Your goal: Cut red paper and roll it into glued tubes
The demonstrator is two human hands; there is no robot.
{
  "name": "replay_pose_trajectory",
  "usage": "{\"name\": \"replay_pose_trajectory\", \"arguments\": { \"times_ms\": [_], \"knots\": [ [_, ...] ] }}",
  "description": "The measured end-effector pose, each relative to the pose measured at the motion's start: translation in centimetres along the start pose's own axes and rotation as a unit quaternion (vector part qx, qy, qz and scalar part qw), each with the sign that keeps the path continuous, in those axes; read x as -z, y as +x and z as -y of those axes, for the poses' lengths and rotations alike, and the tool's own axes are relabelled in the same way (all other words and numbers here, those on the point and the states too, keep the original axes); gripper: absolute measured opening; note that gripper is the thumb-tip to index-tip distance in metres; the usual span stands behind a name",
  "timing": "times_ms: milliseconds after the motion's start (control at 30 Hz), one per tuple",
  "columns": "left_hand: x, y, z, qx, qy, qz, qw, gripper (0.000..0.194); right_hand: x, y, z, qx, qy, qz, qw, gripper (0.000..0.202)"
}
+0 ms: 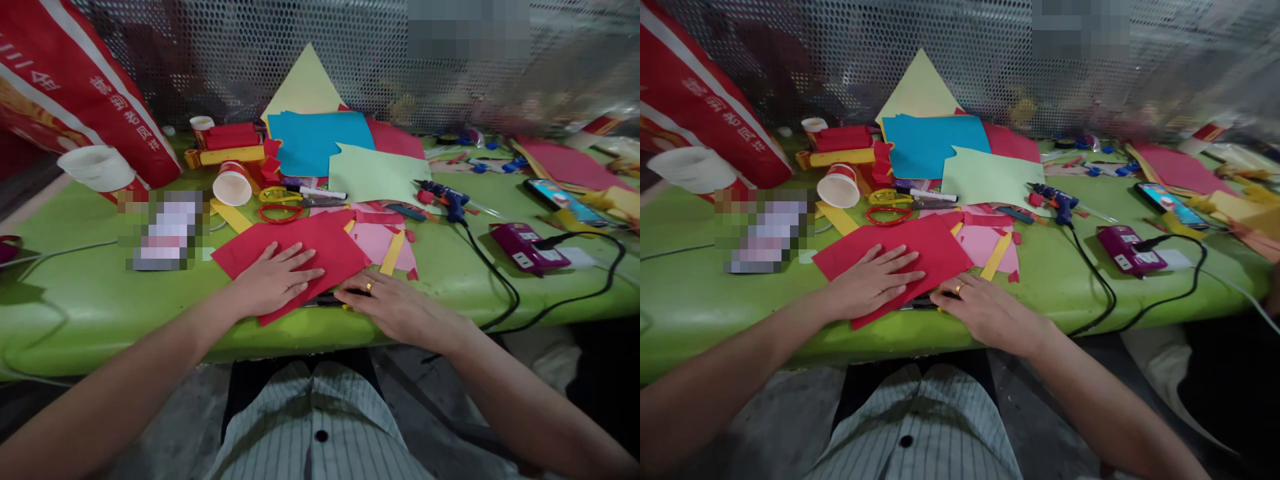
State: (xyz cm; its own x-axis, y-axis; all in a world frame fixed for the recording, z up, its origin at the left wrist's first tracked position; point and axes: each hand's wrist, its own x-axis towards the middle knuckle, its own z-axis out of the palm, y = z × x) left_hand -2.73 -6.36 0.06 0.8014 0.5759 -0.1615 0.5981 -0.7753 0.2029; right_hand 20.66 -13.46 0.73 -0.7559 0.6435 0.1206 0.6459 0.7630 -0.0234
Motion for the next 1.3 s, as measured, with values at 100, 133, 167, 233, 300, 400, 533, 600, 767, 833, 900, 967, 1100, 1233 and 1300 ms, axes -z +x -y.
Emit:
{"name": "replay_pose_trajectory", "arguments": {
  "times_ms": [100,133,167,233,300,400,533,600,767,833,900,967,1100,1233,1300],
  "knots": [
    [0.1,0.0,0.0,0.004,-0.001,0.000,1.000,0.043,0.0,0.5,0.2,0.004,-0.012,-0.003,1.000,0.038],
    [0.1,0.0,0.0,0.005,-0.002,0.002,1.000,0.043,0.0,0.7,0.3,0.006,-0.017,-0.003,1.000,0.038],
    [0.1,0.0,0.0,0.005,-0.003,0.003,1.000,0.043,0.0,0.9,0.4,0.008,-0.022,-0.002,1.000,0.039],
    [0.2,-0.1,-0.1,0.003,-0.005,0.003,1.000,0.042,0.0,1.1,0.5,0.012,-0.025,-0.001,1.000,0.039],
    [0.2,-0.1,-0.1,0.002,-0.007,-0.002,1.000,0.042,0.0,1.0,0.6,0.017,-0.017,-0.005,1.000,0.037],
    [0.0,-0.1,0.0,-0.002,-0.005,-0.007,1.000,0.043,-0.1,0.8,0.6,0.017,-0.003,-0.013,1.000,0.035],
    [-0.2,-0.1,0.2,-0.008,0.005,-0.009,1.000,0.042,-0.1,1.2,0.9,0.016,-0.007,-0.002,1.000,0.037],
    [-0.2,-0.1,0.2,-0.008,0.007,-0.014,1.000,0.042,-0.1,1.5,1.1,0.020,-0.011,0.004,1.000,0.038],
    [-0.1,-0.1,0.0,-0.006,0.004,-0.020,1.000,0.042,0.1,1.5,1.2,0.026,-0.001,-0.002,1.000,0.036],
    [-0.1,-0.1,-0.1,-0.008,0.005,-0.021,1.000,0.042,0.1,1.5,1.3,0.025,0.002,0.000,1.000,0.035],
    [-0.1,-0.2,-0.1,-0.010,0.009,-0.022,1.000,0.042,0.1,1.6,1.4,0.021,-0.003,0.010,1.000,0.035],
    [-0.2,-0.2,0.0,-0.014,0.013,-0.023,1.000,0.042,0.1,1.9,1.6,0.020,-0.008,0.021,1.000,0.035],
    [-0.3,-0.2,0.1,-0.019,0.018,-0.031,0.999,0.042,0.2,2.3,1.9,0.025,-0.006,0.029,0.999,0.037],
    [-0.4,-0.2,0.2,-0.023,0.020,-0.036,0.999,0.042,0.1,2.1,2.0,0.024,-0.001,0.026,0.999,0.038],
    [-0.4,-0.1,0.2,-0.024,0.021,-0.037,0.999,0.042,0.1,2.1,2.1,0.021,0.002,0.026,0.999,0.039]
  ]
}}
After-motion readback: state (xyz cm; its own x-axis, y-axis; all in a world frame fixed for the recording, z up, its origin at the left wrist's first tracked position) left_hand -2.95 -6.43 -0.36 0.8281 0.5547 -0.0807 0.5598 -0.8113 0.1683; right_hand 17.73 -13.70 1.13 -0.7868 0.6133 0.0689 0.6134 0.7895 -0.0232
